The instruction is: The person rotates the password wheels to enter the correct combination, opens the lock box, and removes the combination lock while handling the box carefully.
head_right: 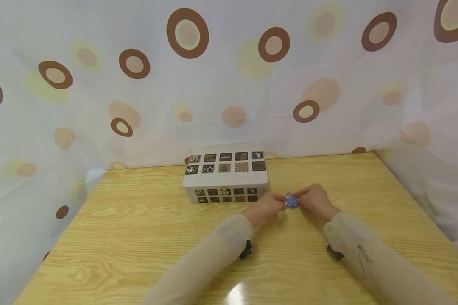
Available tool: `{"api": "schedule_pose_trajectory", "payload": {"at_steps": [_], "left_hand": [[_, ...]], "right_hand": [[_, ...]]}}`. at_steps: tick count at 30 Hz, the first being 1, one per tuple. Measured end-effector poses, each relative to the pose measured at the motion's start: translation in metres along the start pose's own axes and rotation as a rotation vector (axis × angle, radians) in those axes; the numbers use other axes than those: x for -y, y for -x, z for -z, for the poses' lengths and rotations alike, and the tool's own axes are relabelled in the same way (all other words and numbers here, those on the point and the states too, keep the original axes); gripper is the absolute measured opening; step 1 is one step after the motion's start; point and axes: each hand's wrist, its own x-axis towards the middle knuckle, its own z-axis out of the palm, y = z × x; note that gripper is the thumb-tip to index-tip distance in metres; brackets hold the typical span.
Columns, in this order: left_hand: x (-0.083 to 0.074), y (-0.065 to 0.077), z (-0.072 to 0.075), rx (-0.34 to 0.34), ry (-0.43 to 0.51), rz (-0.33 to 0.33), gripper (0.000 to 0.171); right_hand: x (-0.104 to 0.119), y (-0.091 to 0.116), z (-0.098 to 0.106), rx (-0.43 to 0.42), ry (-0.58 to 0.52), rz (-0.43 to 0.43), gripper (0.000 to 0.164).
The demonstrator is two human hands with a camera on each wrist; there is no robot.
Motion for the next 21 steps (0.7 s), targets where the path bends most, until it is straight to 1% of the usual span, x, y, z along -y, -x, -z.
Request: {"api": "schedule_pose_trajectory", "payload": {"at_steps": [4, 10, 14, 17, 19, 21], "left_hand": [[-0.0006, 0.0, -0.0012, 0.0, -0.01, 0.003, 0.026], [-0.0015, 0.0003, -0.002, 0.002, 0.021, 0.007, 0.028], [0.0012, 0.0014, -0.0015, 0.016, 0.05, -0.034, 0.022], [0.0048, 0.0033, 0.0, 0.044, 0.062, -0.08, 0.021], [0.0065, 0.0045, 0.0013, 0.06, 0.061, -0.1, 0.024], [0.0068, 0.0054, 0.0028, 0.067, 0.052, -0.104, 0.033]], "right_hand": [[-0.0021, -0.0011, -0.0002, -0.008, 0.015, 0.004, 0.027], [-0.0024, -0.0013, 0.0002, -0.011, 0.018, 0.004, 0.027], [-0.0023, -0.0001, 0.0004, -0.008, 0.016, 0.011, 0.027], [-0.0025, 0.0012, 0.0001, -0.003, 0.005, 0.006, 0.029], [-0.0026, 0.0017, -0.0002, -0.003, -0.007, 0.004, 0.03], [-0.0027, 0.0017, -0.0001, -0.006, -0.012, 0.007, 0.032]]}}
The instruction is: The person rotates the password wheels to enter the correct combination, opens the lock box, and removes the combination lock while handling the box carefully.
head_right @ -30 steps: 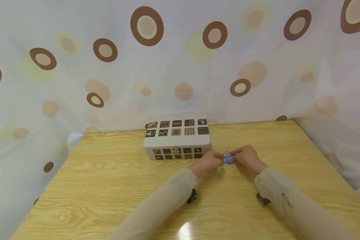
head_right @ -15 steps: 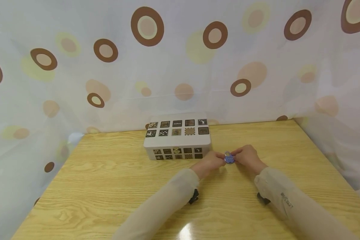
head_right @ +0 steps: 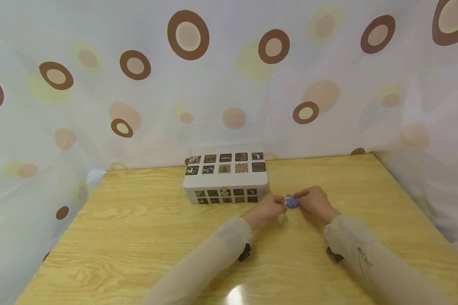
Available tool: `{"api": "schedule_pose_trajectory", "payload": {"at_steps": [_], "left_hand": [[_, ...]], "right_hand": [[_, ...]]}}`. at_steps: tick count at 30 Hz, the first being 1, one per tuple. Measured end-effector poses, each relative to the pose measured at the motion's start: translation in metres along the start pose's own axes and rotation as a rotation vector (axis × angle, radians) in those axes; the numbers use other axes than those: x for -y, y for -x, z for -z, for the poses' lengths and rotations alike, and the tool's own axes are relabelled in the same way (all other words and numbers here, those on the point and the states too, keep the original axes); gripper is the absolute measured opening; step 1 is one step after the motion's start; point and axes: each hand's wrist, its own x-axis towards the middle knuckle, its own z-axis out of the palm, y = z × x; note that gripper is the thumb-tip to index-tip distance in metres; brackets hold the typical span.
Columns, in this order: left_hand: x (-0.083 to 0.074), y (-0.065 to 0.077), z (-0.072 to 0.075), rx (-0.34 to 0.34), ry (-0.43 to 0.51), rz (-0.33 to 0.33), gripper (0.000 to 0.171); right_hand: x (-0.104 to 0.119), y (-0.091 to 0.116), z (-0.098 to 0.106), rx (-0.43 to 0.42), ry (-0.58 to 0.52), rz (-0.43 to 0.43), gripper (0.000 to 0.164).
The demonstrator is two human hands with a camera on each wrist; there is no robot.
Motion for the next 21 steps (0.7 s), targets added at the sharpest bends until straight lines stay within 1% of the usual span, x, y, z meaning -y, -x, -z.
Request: {"api": "schedule_pose_trajectory", "payload": {"at_steps": [2, 5, 7, 9, 12, 14, 16, 18, 20, 21], "left_hand": [[-0.001, 0.0, 0.001, -0.006, -0.02, 0.004, 0.041], [-0.003, 0.001, 0.002, -0.009, -0.096, 0.015, 0.049], [-0.004, 0.002, 0.002, 0.008, -0.159, 0.009, 0.048], [-0.006, 0.005, 0.004, 0.044, -0.204, -0.006, 0.046], [-0.011, 0.013, 0.01, 0.112, -0.225, -0.038, 0.043], [-0.015, 0.021, 0.016, 0.156, -0.217, -0.071, 0.04], [-0.017, 0.03, 0.024, 0.17, -0.215, -0.115, 0.038], [-0.017, 0.039, 0.032, 0.155, -0.24, -0.172, 0.035], [-0.016, 0.049, 0.041, 0.111, -0.283, -0.238, 0.032], [-0.014, 0.055, 0.046, 0.082, -0.325, -0.281, 0.031]], "right_hand": [[0.0, 0.0, 0.0, -0.005, -0.01, 0.003, 0.033], [0.0, 0.001, 0.001, -0.014, -0.021, 0.001, 0.035], [0.0, 0.003, 0.002, -0.027, -0.012, 0.008, 0.035], [0.002, 0.007, 0.003, -0.039, 0.004, 0.023, 0.035], [0.005, 0.014, 0.005, -0.055, 0.022, 0.059, 0.035], [0.009, 0.019, 0.004, -0.059, 0.015, 0.084, 0.035], [0.013, 0.025, 0.001, -0.075, 0.013, 0.125, 0.035], [0.018, 0.033, -0.003, -0.103, 0.029, 0.174, 0.035], [0.023, 0.041, -0.009, -0.146, 0.075, 0.228, 0.034], [0.025, 0.046, -0.012, -0.173, 0.107, 0.259, 0.034]]}}
